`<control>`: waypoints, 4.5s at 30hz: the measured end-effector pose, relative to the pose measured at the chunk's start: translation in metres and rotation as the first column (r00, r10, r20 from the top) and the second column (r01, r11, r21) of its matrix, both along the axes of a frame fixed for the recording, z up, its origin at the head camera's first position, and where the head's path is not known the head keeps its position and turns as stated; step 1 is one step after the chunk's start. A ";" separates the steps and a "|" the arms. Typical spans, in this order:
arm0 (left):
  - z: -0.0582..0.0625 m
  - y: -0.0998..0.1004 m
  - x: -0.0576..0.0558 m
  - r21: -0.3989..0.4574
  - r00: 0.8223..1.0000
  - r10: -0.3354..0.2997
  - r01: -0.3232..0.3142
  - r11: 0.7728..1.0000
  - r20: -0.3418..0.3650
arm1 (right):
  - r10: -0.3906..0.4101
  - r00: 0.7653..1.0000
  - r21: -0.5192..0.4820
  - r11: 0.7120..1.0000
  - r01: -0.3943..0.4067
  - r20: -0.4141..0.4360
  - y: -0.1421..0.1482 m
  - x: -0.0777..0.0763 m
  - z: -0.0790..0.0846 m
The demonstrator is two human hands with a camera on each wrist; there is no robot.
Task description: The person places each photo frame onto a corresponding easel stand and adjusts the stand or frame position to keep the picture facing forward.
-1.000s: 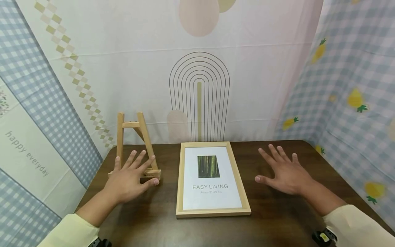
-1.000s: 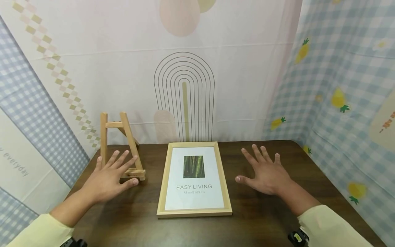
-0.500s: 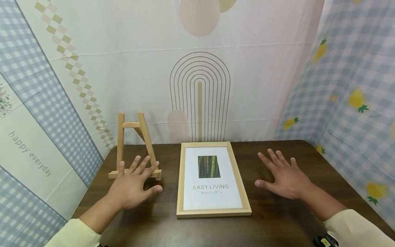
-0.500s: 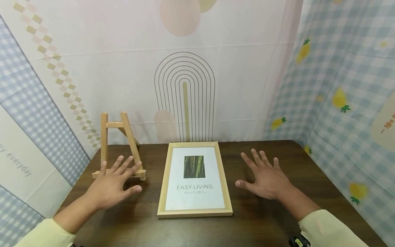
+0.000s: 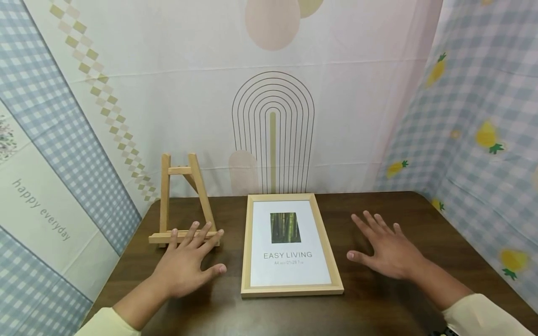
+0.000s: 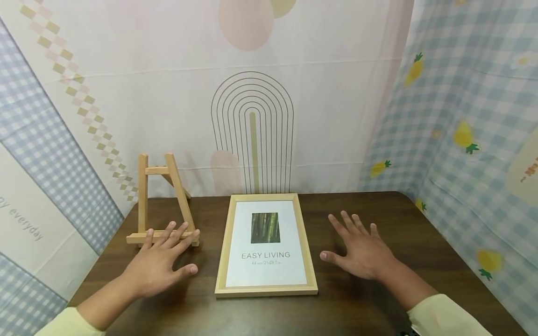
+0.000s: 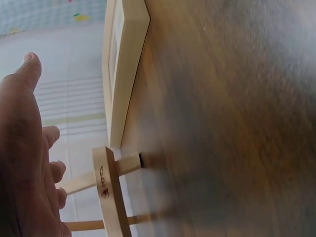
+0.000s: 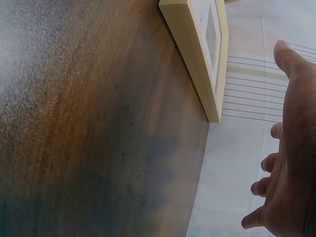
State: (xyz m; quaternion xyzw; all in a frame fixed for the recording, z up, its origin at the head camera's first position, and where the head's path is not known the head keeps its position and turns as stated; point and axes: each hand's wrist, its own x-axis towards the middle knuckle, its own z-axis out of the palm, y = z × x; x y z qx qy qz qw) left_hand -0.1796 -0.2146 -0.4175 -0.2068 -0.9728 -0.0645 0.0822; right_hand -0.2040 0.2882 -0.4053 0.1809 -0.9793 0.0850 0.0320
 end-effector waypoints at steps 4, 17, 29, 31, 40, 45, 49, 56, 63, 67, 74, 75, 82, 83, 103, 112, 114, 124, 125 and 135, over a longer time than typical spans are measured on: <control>-0.001 0.006 0.003 0.018 1.000 -0.026 0.026 0.999 0.007 | 0.003 1.000 -0.014 1.000 -0.003 0.005 -0.001 0.002 -0.001; -0.012 0.015 0.005 0.088 0.994 -0.109 0.107 0.990 0.019 | 0.010 0.995 -0.122 0.993 0.002 0.101 -0.001 0.003 -0.009; -0.015 0.025 0.005 0.313 0.984 0.023 -0.079 0.946 0.177 | 0.026 0.983 -0.259 0.966 0.023 0.184 -0.003 0.000 -0.009; -0.014 0.027 0.004 0.357 0.972 0.049 -0.131 0.925 0.230 | 0.029 0.978 -0.287 0.957 0.032 0.205 -0.004 -0.001 -0.008; -0.012 0.030 -0.007 0.513 0.913 0.043 -0.266 0.816 0.405 | 0.032 0.944 -0.402 0.909 0.108 0.328 -0.010 -0.006 -0.009; -0.013 0.034 -0.009 0.598 0.863 0.000 -0.350 0.721 0.505 | 0.076 0.906 -0.524 0.835 0.170 0.416 -0.014 -0.007 -0.011; -0.013 0.037 -0.011 0.639 0.816 -0.042 -0.419 0.646 0.577 | 0.116 0.879 -0.606 0.765 0.217 0.462 -0.018 -0.009 -0.013; -0.013 0.044 -0.012 0.722 0.769 -0.154 -0.484 0.494 0.621 | 0.119 0.837 -0.633 0.712 0.303 0.534 -0.026 -0.011 -0.018; -0.017 0.049 -0.014 0.751 0.757 -0.203 -0.500 0.431 0.620 | 0.114 0.818 -0.640 0.686 0.346 0.564 -0.032 -0.012 -0.021; -0.018 0.052 -0.014 0.755 0.748 -0.221 -0.510 0.411 0.626 | 0.126 0.809 -0.643 0.680 0.351 0.575 -0.034 -0.013 -0.023; -0.021 0.056 -0.017 0.737 0.722 -0.236 -0.524 0.428 0.650 | 0.150 0.800 -0.651 0.675 0.347 0.581 -0.035 -0.013 -0.027; -0.022 0.057 -0.017 0.735 0.719 -0.238 -0.524 0.431 0.653 | 0.153 0.798 -0.653 0.673 0.348 0.583 -0.036 -0.013 -0.028; -0.021 0.062 -0.019 0.724 0.701 -0.250 -0.533 0.437 0.667 | 0.201 0.783 -0.676 0.654 0.340 0.589 -0.037 -0.014 -0.031; -0.022 0.062 -0.019 0.723 0.700 -0.250 -0.536 0.436 0.669 | 0.201 0.783 -0.675 0.656 0.339 0.588 -0.037 -0.014 -0.031; -0.030 0.074 -0.020 0.703 0.700 -0.229 -0.521 0.484 0.677 | 0.233 0.766 -0.681 0.651 0.336 0.600 -0.048 -0.014 -0.037; -0.031 0.080 -0.021 0.695 0.727 -0.204 -0.477 0.538 0.656 | 0.240 0.772 -0.691 0.646 0.325 0.588 -0.050 -0.014 -0.039; -0.031 0.081 -0.021 0.692 0.730 -0.197 -0.475 0.543 0.655 | 0.229 0.776 -0.687 0.648 0.329 0.587 -0.051 -0.013 -0.040; -0.029 0.081 -0.019 0.677 0.717 -0.184 -0.495 0.544 0.672 | 0.190 0.807 -0.688 0.649 0.324 0.559 -0.054 -0.012 -0.047; -0.029 0.081 -0.019 0.679 0.717 -0.187 -0.496 0.541 0.672 | 0.190 0.807 -0.689 0.648 0.326 0.560 -0.054 -0.012 -0.047; -0.022 0.081 -0.015 0.692 0.696 -0.211 -0.536 0.483 0.686 | 0.221 0.784 -0.732 0.563 0.383 0.580 -0.053 -0.010 -0.042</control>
